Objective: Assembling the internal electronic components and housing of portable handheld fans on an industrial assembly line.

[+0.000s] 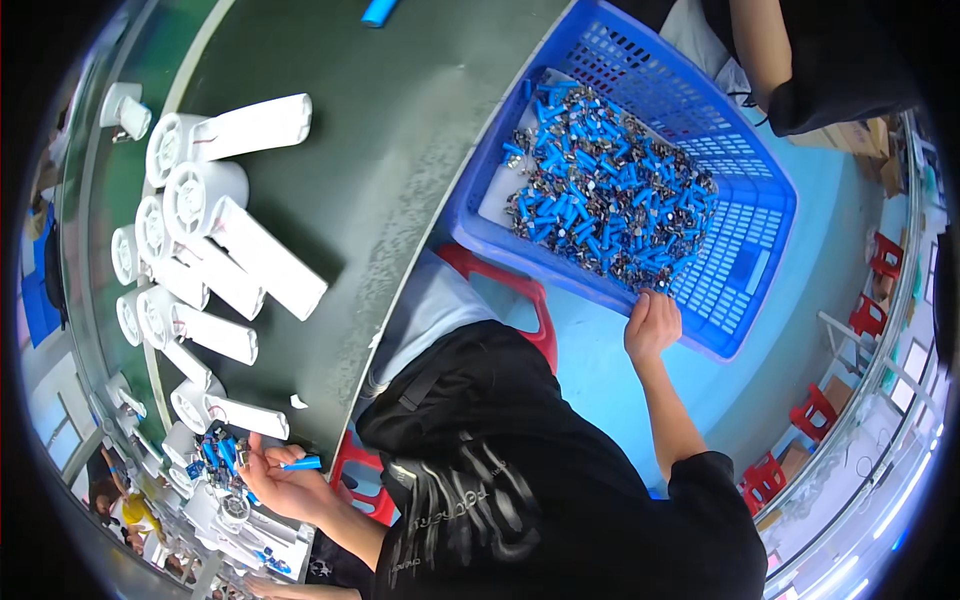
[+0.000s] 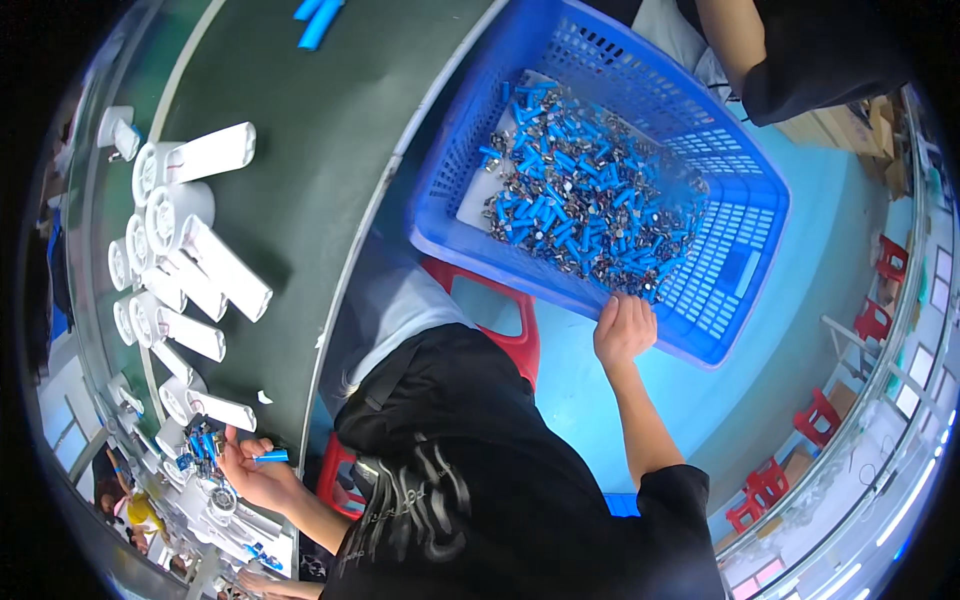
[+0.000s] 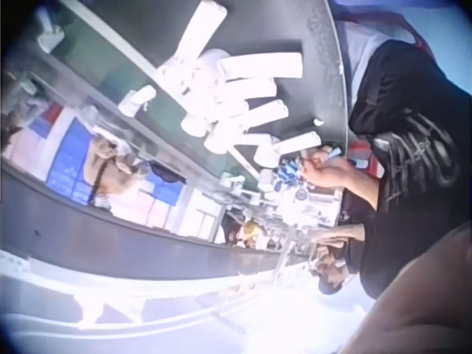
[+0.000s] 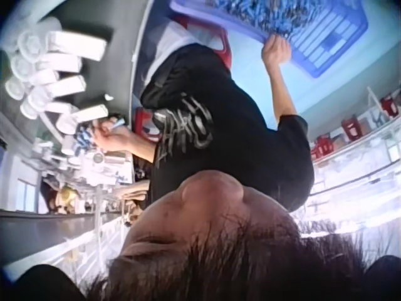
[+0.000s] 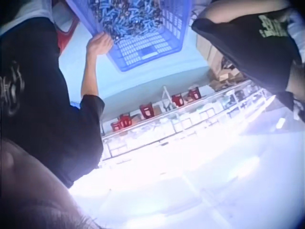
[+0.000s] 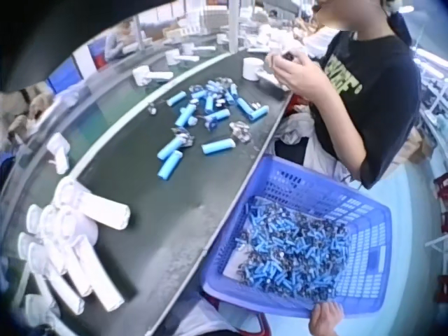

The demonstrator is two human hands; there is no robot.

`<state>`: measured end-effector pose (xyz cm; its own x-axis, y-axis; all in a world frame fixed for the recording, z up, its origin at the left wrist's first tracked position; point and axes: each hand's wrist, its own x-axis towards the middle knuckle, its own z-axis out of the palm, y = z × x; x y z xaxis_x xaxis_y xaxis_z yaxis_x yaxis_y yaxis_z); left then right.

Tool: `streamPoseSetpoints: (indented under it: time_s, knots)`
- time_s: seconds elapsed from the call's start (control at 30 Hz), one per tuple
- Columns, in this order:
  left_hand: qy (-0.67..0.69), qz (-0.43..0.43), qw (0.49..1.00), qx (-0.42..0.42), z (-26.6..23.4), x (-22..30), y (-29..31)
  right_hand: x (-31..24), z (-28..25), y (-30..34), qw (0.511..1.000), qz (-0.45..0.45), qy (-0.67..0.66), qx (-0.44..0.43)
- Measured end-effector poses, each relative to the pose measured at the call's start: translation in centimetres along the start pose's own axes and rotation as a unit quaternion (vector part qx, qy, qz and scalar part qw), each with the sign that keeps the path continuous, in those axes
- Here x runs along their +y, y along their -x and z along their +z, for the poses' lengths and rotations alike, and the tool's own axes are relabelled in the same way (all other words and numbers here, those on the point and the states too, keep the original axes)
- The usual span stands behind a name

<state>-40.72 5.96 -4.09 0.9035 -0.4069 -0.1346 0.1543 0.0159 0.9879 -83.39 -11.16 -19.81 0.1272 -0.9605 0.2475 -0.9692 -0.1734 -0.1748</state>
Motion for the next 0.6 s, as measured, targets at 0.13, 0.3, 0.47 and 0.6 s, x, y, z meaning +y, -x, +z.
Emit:
streamPoseSetpoints:
  time_s: [0.13, 0.3, 0.47, 0.6]
  knots:
    - [-0.003, 0.029, 0.996, 0.081, 0.1, -0.3, -1.0, 0.3, 0.3, 0.5, 1.000, 0.028, 0.005, -0.008]
    - [0.044, 0.024, 0.998, -0.022, -1.3, -0.5, -1.8, -2.6, -0.8, -2.3, 0.945, 0.189, -0.258, -0.074]
    - [0.093, 0.054, 0.994, -0.021, -0.7, -0.8, -1.5, -22.1, -12.5, -11.9, 0.529, -0.196, -0.789, -0.245]
    - [0.101, 0.055, 0.993, -0.006, -1.4, -1.2, -1.4, -34.0, -16.2, -12.6, 0.046, -0.305, -0.905, -0.294]
